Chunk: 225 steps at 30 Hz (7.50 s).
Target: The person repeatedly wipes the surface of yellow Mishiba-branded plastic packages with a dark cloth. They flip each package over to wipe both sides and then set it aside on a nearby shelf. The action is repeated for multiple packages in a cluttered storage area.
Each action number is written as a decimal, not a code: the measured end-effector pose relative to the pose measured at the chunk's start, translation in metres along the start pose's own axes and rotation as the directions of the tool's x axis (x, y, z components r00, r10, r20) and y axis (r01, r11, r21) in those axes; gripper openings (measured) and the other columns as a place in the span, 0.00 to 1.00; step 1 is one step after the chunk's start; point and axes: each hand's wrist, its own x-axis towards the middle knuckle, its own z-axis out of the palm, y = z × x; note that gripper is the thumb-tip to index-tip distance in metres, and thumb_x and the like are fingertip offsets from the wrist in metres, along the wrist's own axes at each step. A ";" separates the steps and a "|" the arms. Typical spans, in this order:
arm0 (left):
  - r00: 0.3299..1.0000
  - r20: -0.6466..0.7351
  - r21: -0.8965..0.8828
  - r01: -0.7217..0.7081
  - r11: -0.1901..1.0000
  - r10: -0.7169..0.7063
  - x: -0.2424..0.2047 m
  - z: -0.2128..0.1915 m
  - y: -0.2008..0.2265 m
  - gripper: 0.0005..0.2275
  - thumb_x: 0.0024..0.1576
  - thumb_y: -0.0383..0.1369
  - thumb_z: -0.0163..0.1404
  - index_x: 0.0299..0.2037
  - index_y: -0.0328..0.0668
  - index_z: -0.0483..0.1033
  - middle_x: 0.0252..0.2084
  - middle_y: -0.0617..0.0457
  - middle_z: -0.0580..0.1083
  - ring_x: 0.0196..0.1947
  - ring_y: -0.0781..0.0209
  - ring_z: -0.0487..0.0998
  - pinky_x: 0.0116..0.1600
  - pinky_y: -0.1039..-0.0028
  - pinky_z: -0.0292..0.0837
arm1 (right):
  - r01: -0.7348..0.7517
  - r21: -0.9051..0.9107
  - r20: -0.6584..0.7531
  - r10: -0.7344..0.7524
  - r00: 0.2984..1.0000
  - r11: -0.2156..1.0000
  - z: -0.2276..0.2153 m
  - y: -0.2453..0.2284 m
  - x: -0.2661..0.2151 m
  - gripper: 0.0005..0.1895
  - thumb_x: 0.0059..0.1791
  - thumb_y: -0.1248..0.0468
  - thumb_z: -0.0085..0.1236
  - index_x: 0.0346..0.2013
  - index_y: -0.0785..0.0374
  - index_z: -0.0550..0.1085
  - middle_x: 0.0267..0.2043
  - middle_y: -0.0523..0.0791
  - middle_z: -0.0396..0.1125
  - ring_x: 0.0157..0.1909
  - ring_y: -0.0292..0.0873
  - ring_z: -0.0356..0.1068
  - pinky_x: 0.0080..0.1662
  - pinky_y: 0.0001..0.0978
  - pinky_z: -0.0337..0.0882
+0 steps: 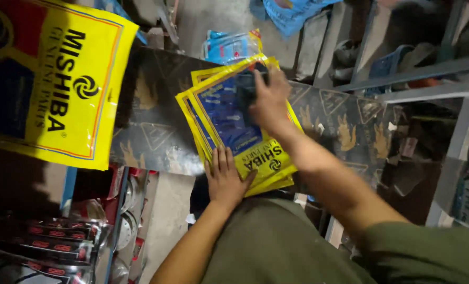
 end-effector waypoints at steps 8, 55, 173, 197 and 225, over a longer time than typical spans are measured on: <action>0.967 -0.119 0.096 0.237 0.967 -0.225 -0.011 -0.009 0.027 0.43 0.43 0.66 0.53 0.61 0.39 0.70 0.62 0.42 0.69 0.62 0.45 0.69 0.66 0.49 0.59 | 0.444 0.256 0.050 -0.471 0.881 0.858 0.040 -0.051 -0.035 0.51 0.37 0.48 0.68 0.72 0.58 0.62 0.73 0.55 0.55 0.74 0.57 0.55 0.67 0.53 0.59; 0.697 0.244 -0.936 -0.014 -0.353 -0.675 -0.010 -0.227 -0.027 0.12 0.62 0.29 0.52 0.55 0.36 0.77 0.39 0.44 0.81 0.35 0.51 0.85 0.40 0.59 0.85 | -0.505 0.862 0.507 0.099 0.856 -0.050 -0.137 -0.142 0.092 0.21 0.45 0.62 0.73 0.51 0.61 0.77 0.34 0.48 0.73 0.28 0.45 0.76 0.26 0.36 0.80; 0.982 -0.018 -0.642 0.131 0.755 -0.185 -0.002 -0.010 -0.014 0.42 0.52 0.41 0.49 0.75 0.29 0.44 0.75 0.29 0.50 0.74 0.31 0.52 0.64 0.57 0.62 | 0.103 0.063 -0.027 -0.102 0.994 0.993 0.055 -0.076 0.041 0.31 0.50 0.54 0.59 0.60 0.74 0.70 0.64 0.62 0.63 0.67 0.63 0.62 0.62 0.49 0.66; 0.847 0.138 -0.755 0.426 0.500 -0.513 0.024 -0.141 0.087 0.19 0.62 0.48 0.52 0.27 0.42 0.71 0.26 0.43 0.73 0.30 0.50 0.75 0.39 0.64 0.67 | -0.029 0.872 0.087 -0.096 0.992 0.488 -0.167 -0.044 -0.161 0.42 0.46 0.56 0.63 0.71 0.68 0.59 0.75 0.61 0.50 0.75 0.69 0.49 0.72 0.56 0.53; 0.798 -0.390 -0.282 0.372 0.884 -0.460 0.025 0.033 0.024 0.29 0.63 0.44 0.45 0.73 0.37 0.61 0.72 0.37 0.62 0.69 0.43 0.66 0.70 0.62 0.63 | 0.422 0.695 0.087 -0.651 0.754 0.581 -0.054 -0.060 -0.068 0.26 0.55 0.60 0.47 0.66 0.71 0.65 0.69 0.60 0.60 0.64 0.65 0.64 0.60 0.54 0.65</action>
